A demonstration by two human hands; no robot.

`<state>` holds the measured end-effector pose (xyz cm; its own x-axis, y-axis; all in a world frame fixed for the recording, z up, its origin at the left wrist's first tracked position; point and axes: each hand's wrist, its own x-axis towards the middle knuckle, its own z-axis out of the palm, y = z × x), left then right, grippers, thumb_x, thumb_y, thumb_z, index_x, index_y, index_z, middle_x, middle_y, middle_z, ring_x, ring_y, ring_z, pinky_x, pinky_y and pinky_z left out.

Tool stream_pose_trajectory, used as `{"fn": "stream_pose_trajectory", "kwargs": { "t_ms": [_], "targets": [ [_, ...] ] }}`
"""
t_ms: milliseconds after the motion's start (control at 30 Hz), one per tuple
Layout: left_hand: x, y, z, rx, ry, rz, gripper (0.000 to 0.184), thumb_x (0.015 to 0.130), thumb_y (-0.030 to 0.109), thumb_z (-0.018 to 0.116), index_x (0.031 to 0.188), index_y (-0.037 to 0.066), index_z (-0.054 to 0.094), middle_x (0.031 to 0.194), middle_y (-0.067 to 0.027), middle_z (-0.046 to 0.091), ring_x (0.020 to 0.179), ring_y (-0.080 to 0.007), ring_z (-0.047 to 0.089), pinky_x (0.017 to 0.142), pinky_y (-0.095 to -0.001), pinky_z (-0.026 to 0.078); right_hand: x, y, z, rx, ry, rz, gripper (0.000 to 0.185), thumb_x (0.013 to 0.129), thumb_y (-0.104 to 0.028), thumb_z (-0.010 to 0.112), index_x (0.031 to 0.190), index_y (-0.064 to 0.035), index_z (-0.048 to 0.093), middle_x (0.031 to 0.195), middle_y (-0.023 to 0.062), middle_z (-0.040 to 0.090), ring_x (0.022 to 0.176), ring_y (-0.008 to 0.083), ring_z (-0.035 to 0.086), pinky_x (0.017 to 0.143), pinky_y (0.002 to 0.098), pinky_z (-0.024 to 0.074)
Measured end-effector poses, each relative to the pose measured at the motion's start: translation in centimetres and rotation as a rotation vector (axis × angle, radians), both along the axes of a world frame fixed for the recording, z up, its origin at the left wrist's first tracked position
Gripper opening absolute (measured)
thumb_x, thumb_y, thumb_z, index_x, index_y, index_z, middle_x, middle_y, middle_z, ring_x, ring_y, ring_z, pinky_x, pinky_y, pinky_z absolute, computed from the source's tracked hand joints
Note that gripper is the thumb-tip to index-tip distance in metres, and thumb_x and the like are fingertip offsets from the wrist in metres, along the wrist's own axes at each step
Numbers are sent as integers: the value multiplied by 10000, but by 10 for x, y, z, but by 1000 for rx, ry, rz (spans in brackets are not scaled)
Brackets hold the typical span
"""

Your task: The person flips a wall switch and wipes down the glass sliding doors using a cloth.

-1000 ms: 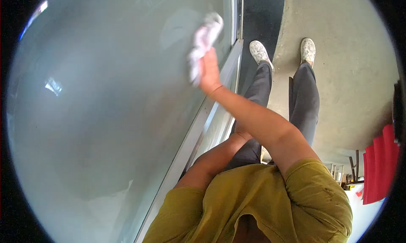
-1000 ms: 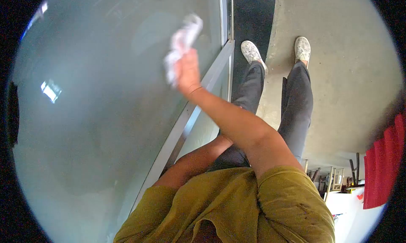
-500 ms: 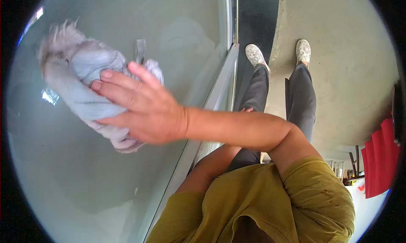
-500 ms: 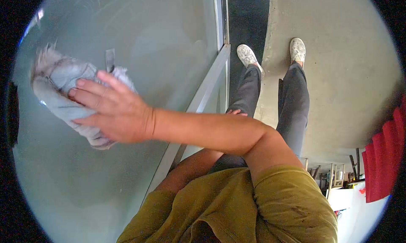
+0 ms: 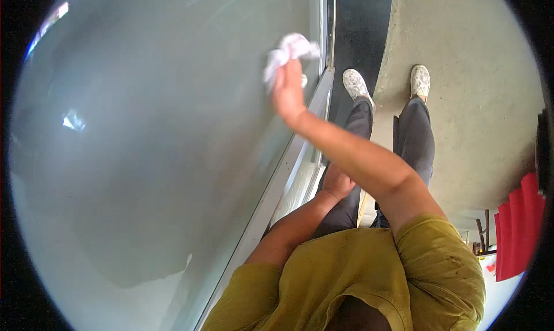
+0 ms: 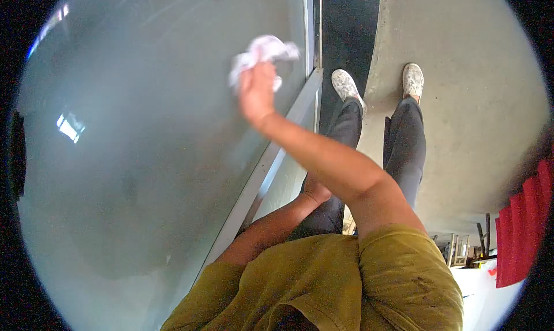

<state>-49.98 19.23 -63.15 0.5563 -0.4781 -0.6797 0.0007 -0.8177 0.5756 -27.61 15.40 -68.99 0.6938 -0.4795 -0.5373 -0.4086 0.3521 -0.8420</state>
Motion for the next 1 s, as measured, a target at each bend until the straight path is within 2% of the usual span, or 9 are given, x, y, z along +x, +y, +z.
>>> {"fn": "stream_pose_trajectory", "kwargs": {
  "t_ms": [33, 133, 300, 367, 567, 633, 800, 933, 1000],
  "targets": [
    [6, -6, 4, -50, 115, 243, 421, 811, 292, 677, 1160, 66, 610, 1173, -148, 600, 1202, -335, 474, 1045, -432, 342, 7, -9, 33, -88, -171, 27, 602, 905, -176, 490, 1422, 60, 292, 1279, 329, 412, 1250, 464, 345, 1100, 499, 219],
    [-31, 11, -7, -74, 67, 289, 518, 829, 354, 693, 1248, 83, 556, 1246, -137, 573, 1188, -326, 500, 1025, -427, 362, 47, -62, 141, -329, -580, 134, 816, 732, -188, 648, 1464, -75, 304, 1402, 350, 294, 1334, 533, 236, 1133, 588, 113],
    [-5, -4, 1, 69, -86, 34, 325, 851, 262, 641, 1133, 103, 627, 1163, -99, 612, 1161, -312, 516, 1038, -420, 355, 111, -114, 196, -434, -1238, 82, 662, 639, -223, 682, 1289, -220, 555, 1404, 176, 418, 1384, 359, 295, 1142, 572, 125],
    [9, -5, 4, 137, 6, -308, 182, 830, 183, 609, 989, 113, 665, 1096, -51, 635, 1136, -278, 533, 1025, -432, 373, 128, -114, 161, -538, -1126, 35, 575, 663, -226, 649, 1235, -234, 593, 1360, 134, 463, 1350, 344, 342, 1129, 577, 129],
    [-4, 4, -5, 35, -150, -213, 136, 817, 164, 597, 925, 129, 671, 1068, -26, 643, 1120, -262, 542, 1016, -467, 376, 150, -114, 14, -48, -107, -236, 488, 884, -147, 480, 1341, 12, 425, 1270, 230, 497, 1251, 403, 407, 1047, 456, 324],
    [1, 2, -5, 22, -160, -204, 138, 819, 167, 596, 928, 131, 673, 1070, -26, 643, 1120, -263, 542, 1016, -466, 376, 152, -107, 9, -107, -155, -218, 489, 898, -154, 476, 1350, 21, 406, 1282, 229, 487, 1252, 404, 405, 1051, 457, 318],
    [8, -6, 4, 46, -170, -215, 144, 806, 159, 606, 925, 119, 677, 1067, -33, 645, 1108, -264, 547, 1003, -465, 385, 152, -133, 178, -462, -799, -112, 673, 771, -143, 599, 1396, -46, 370, 1215, 257, 469, 1214, 458, 381, 1100, 592, 173],
    [24, -16, 14, 52, -84, -202, 144, 795, 143, 609, 915, 104, 678, 1062, -42, 646, 1095, -264, 550, 996, -464, 392, 185, -155, 293, -579, -1171, -173, 464, 749, -277, 617, 1194, -145, 607, 1191, 169, 547, 1213, 380, 434, 1053, 598, 225],
    [38, -25, 23, 97, -36, -264, 138, 786, 136, 613, 899, 93, 678, 1056, -47, 647, 1086, -263, 551, 992, -465, 396, 208, -180, 302, -649, -1395, 131, 427, 734, -316, 618, 1132, -164, 648, 1172, 111, 575, 1186, 345, 471, 1018, 599, 258]
  ]
}}
